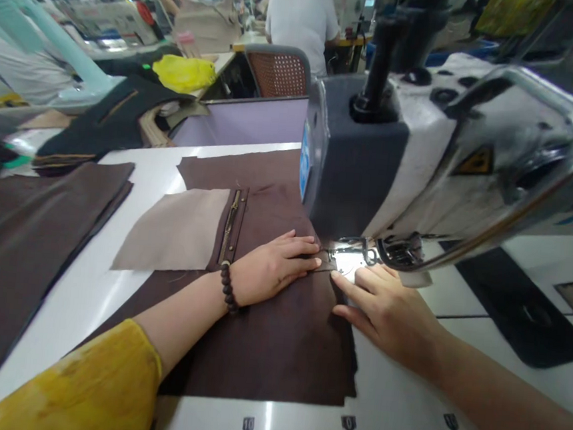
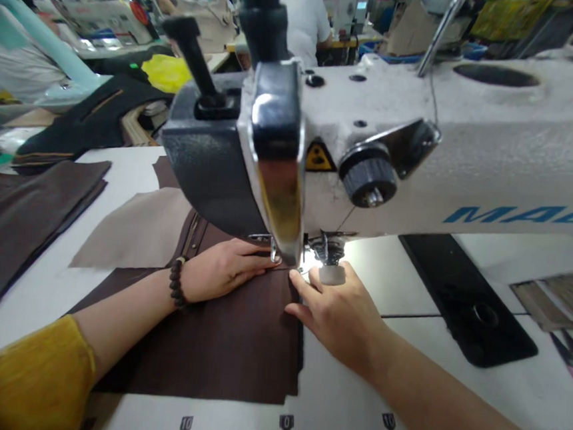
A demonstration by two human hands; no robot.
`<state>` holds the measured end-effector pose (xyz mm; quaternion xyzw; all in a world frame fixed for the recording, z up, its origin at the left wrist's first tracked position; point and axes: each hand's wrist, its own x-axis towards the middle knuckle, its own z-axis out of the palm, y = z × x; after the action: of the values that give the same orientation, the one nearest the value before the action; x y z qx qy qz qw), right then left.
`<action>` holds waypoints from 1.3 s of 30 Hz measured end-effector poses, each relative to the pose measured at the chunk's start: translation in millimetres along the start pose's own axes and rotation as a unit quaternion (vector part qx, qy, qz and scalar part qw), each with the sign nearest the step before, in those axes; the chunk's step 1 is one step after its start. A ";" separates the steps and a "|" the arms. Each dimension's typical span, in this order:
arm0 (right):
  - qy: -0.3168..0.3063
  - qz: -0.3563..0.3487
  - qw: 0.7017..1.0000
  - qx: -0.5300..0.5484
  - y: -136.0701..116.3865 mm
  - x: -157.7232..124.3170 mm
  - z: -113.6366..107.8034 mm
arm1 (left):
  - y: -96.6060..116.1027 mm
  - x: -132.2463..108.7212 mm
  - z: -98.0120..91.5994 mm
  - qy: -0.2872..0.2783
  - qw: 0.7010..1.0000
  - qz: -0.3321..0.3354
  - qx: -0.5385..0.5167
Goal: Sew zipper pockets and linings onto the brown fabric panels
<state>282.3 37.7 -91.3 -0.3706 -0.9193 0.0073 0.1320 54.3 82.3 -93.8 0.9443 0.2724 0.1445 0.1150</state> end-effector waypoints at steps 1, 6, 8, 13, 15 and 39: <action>0.005 0.001 1.000 0.005 0.3 -0.2 1.3 | -1.6 0.9 -0.6 -0.002 1.000 -0.002 0.001; 0.024 0.028 0.999 0.014 -0.8 1.3 2.9 | -6.6 6.1 -4.9 0.000 1.000 -0.007 0.005; 0.026 0.034 0.999 0.014 -1.2 2.3 2.8 | -6.9 7.6 -6.3 0.008 1.000 -0.002 0.003; 0.004 0.049 0.998 0.030 -1.1 3.3 4.0 | -8.1 8.8 -7.1 0.026 1.000 0.007 0.008; -0.001 0.054 0.998 0.033 -1.0 3.2 4.2 | -9.0 8.7 -7.0 0.028 1.000 0.009 0.008; 0.071 0.032 0.996 0.041 -8.0 -31.2 -26.5 | 95.7 -57.0 -28.7 -0.190 0.899 -0.306 0.250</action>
<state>305.0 8.4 -72.2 -0.3939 -0.8942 0.0225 0.2118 44.5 -23.9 -50.7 0.8213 0.5485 -0.1525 -0.0367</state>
